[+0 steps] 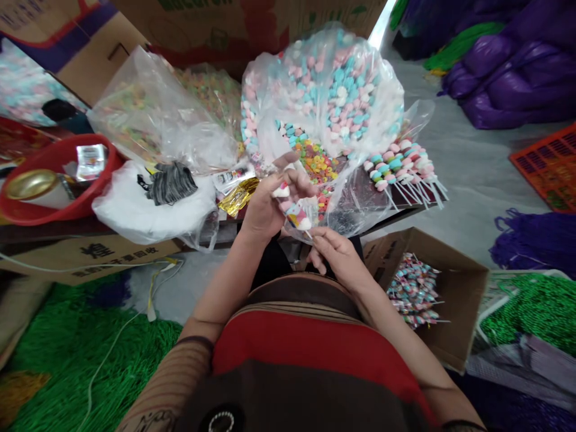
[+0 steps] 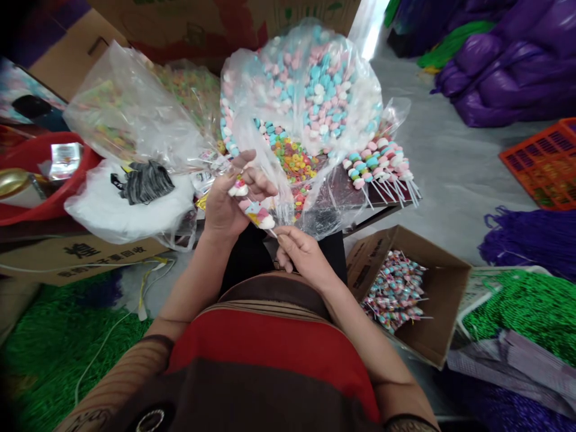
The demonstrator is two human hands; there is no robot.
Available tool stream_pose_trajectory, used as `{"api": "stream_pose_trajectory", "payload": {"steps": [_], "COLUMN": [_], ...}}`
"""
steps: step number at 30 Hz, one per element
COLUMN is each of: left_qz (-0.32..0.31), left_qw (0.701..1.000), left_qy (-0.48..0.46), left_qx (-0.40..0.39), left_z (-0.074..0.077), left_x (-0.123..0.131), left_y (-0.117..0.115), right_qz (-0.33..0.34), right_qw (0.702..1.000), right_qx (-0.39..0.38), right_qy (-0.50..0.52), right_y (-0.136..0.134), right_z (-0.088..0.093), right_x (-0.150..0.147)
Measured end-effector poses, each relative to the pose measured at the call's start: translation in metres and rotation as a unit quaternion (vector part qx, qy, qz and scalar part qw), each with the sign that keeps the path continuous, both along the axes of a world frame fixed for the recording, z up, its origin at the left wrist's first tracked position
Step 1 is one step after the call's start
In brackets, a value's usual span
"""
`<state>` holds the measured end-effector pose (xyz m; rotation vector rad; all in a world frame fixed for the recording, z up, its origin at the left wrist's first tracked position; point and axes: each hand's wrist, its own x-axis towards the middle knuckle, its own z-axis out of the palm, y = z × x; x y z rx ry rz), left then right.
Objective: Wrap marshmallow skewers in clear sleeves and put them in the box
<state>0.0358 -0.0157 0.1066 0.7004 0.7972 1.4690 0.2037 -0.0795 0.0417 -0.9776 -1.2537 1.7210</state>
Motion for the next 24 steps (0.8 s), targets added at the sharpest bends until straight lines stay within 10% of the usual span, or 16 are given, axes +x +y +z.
{"api": "stream_pose_trajectory", "payload": {"steps": [7, 16, 24], "left_qz": [0.051, 0.065, 0.047], "left_qw": [0.998, 0.995, 0.997], "left_qy": [0.009, 0.023, 0.034], "left_qx": [-0.039, -0.068, -0.041], "left_z": [-0.003, -0.007, -0.018], "left_x": [-0.007, 0.031, 0.033], "left_y": [0.002, -0.004, -0.011], "right_qz": [-0.105, -0.073, -0.130], "right_qw": [0.946, 0.926, 0.972], "right_qx": [0.234, 0.271, 0.151], "right_qy": [-0.200, -0.254, -0.124], "right_y": [0.009, 0.013, 0.018], "right_z": [-0.003, 0.005, 0.003], "right_x": [0.009, -0.001, -0.018]}}
